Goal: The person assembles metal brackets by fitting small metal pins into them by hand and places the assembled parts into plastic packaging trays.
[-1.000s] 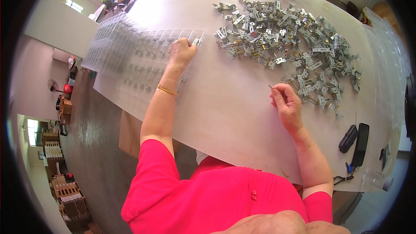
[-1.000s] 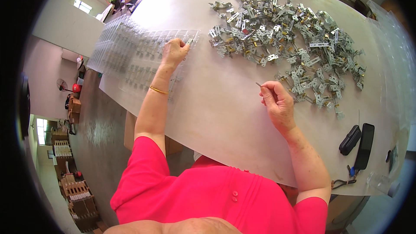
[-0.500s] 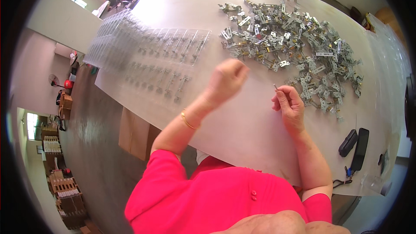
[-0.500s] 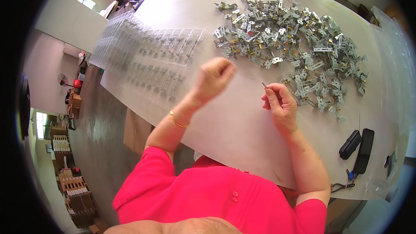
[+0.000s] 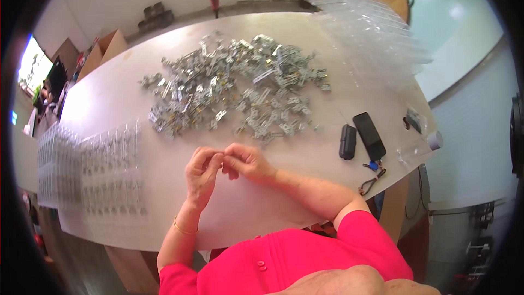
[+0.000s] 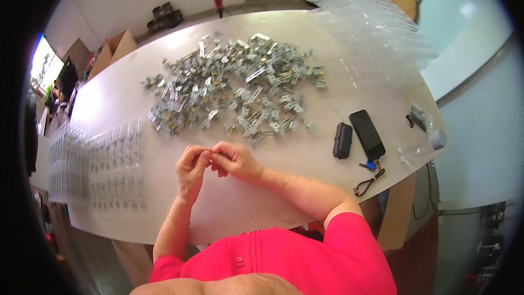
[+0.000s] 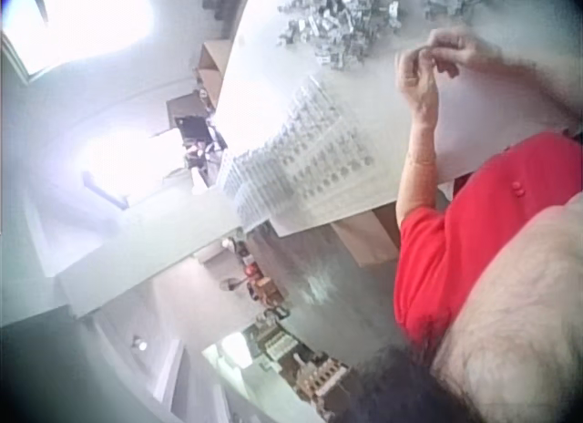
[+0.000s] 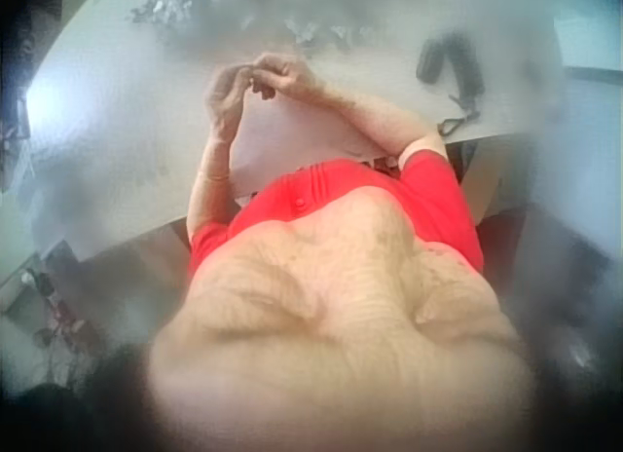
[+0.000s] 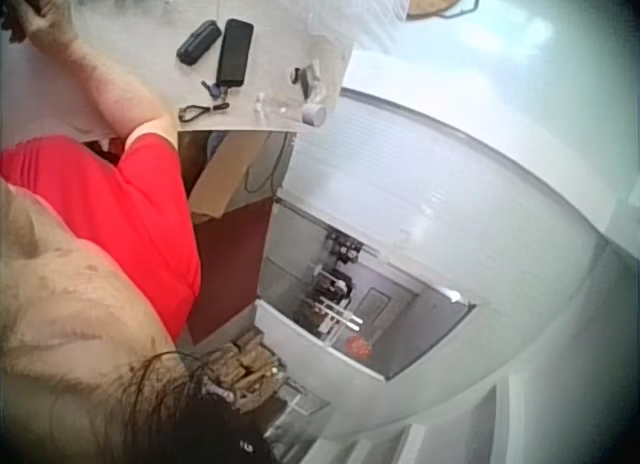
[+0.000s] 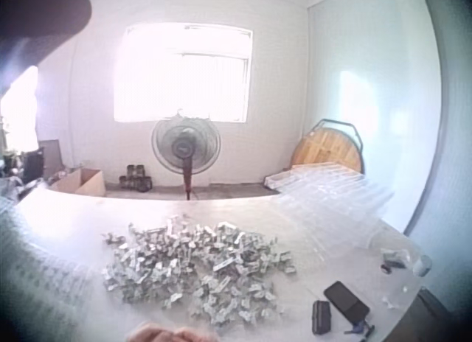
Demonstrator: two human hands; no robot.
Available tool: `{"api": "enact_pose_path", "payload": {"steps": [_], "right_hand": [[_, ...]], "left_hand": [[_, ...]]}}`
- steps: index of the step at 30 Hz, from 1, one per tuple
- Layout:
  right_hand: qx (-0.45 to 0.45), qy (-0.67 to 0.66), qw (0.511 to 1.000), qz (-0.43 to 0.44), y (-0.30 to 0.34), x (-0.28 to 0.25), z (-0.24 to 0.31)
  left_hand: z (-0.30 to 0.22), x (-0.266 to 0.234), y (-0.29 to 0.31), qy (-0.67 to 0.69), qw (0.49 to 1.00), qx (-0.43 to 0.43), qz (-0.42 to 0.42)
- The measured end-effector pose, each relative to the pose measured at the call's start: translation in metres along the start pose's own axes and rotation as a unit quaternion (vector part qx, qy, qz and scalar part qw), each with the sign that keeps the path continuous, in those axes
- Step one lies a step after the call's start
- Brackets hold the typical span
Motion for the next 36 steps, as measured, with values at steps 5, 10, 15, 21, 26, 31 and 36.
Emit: {"api": "enact_pose_path", "payload": {"steps": [5,10,15,21,26,31,36], "right_hand": [[-0.004,0.086,0.995,-0.053,0.004,0.001,0.016],[-0.088,0.179,0.966,-0.166,-0.005,-0.026,0.061],[-0.344,0.552,0.736,-0.188,-0.011,-0.071,0.198],[-0.209,0.853,0.379,-0.293,0.015,-0.257,0.336],[0.061,0.866,0.33,-0.371,0.042,-0.345,0.362],[0.128,0.874,0.301,-0.359,0.051,-0.372,0.348],[0.136,0.876,0.398,-0.235,0.031,-0.365,0.348]], "left_hand": [[0.01,0.009,0.001,0.046,0.996,-0.021,-0.079],[0.019,0.036,-0.002,0.136,0.985,-0.102,-0.022],[0.024,0.073,0.012,0.072,0.99,-0.041,0.113],[0.034,0.078,0.016,0.023,0.985,-0.042,0.163],[0.038,0.074,0.013,0.029,0.985,-0.044,0.164],[0.041,0.081,0.014,0.026,0.982,-0.05,0.182],[0.043,0.079,0.014,0.019,0.983,-0.055,0.172]]}}
Point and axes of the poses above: each hand's wrist, its own y-axis away from the middle knuckle, its own x-axis out of the palm, z = x × y, the point moved 5 cm from there along -y, towards the middle knuckle, and after that the axes turned 9 degrees about -x, right-handed, at the moved point
